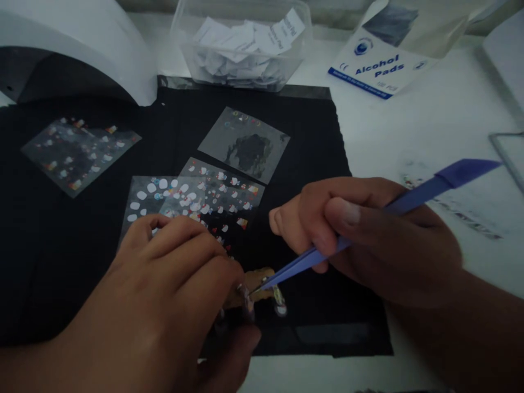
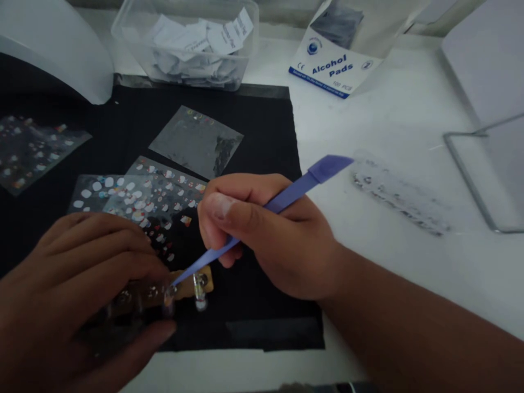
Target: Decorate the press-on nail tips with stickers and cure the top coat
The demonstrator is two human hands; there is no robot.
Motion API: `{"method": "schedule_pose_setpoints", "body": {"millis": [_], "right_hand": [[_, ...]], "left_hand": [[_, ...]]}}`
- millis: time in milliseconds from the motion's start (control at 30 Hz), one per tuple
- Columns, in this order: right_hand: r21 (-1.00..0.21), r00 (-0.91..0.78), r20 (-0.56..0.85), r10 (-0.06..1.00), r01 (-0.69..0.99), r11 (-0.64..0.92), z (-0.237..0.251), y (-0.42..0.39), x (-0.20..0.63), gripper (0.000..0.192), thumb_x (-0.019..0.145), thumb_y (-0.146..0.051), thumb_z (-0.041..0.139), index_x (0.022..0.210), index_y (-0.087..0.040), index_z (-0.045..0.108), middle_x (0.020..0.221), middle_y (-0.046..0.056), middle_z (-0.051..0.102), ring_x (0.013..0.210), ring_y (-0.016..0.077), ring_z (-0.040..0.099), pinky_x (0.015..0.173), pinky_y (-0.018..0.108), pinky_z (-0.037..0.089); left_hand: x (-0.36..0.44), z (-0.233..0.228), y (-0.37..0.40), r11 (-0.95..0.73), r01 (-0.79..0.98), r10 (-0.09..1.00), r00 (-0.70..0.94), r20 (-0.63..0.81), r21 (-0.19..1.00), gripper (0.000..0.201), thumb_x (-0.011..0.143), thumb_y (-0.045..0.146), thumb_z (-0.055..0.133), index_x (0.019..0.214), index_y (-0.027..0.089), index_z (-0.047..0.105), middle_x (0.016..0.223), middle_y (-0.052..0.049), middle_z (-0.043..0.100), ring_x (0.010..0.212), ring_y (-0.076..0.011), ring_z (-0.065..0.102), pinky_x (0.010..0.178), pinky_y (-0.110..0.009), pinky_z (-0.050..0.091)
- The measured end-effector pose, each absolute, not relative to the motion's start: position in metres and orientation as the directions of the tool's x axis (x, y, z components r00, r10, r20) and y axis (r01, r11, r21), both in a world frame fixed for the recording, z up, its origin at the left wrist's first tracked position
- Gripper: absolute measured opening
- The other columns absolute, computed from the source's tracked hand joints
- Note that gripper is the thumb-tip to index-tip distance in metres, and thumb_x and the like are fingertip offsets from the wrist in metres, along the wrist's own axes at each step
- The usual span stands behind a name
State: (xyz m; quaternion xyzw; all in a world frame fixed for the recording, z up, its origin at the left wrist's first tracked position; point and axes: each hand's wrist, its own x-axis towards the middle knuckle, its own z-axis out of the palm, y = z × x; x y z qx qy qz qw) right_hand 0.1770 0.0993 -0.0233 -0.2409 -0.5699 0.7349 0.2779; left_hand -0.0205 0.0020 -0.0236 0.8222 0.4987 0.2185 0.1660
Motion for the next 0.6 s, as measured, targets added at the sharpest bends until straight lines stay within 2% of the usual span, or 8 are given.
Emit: {"method": "schedule_pose_setpoints", "body": {"millis": [133,433,600], "right_hand": [[-0.97,-0.733,-0.049,0.679,-0.127,-0.207,-0.0225,0.1029,0.176,0.04,0.091,-0.039,0.061,0.058,-0.018,0.054,0.055,-0.003,0.053,0.051,0.0104,0.046,0.054,0.03,0.036],[-0.971,-0.752,-0.003,0.66,-0.156,-0.182,-0.0259,0.1064,0.174,0.038,0.095,-0.03,0.055,0.06,-0.016,0.053,0.056,-0.003,0.052,0.052,0.0094,0.046,0.06,0.029,0.04],[-0.971,-0.751,-0.004,0.66,-0.155,-0.182,-0.0265,0.1056,0.1743,0.037,0.096,-0.028,0.053,0.061,-0.016,0.052,0.057,-0.003,0.052,0.052,0.0089,0.047,0.062,0.029,0.042]], "left_hand": [[-0.021,-0.024,0.0028,-0.439,0.753,0.897,0.401,0.186,0.491,0.01,0.076,0.027,0.066,0.085,0.024,0.065,0.077,0.001,0.067,0.078,-0.0247,0.06,0.071,-0.046,0.039],[-0.0188,-0.0184,0.0015,-0.399,0.781,0.914,0.381,0.14,0.481,0.006,0.077,0.027,0.064,0.082,0.024,0.066,0.078,0.0,0.067,0.08,-0.025,0.059,0.073,-0.047,0.039],[-0.0191,-0.0191,0.0018,-0.426,0.761,0.902,0.401,0.162,0.488,0.007,0.076,0.026,0.065,0.083,0.024,0.065,0.078,0.0,0.067,0.079,-0.0253,0.059,0.072,-0.047,0.039]]}}
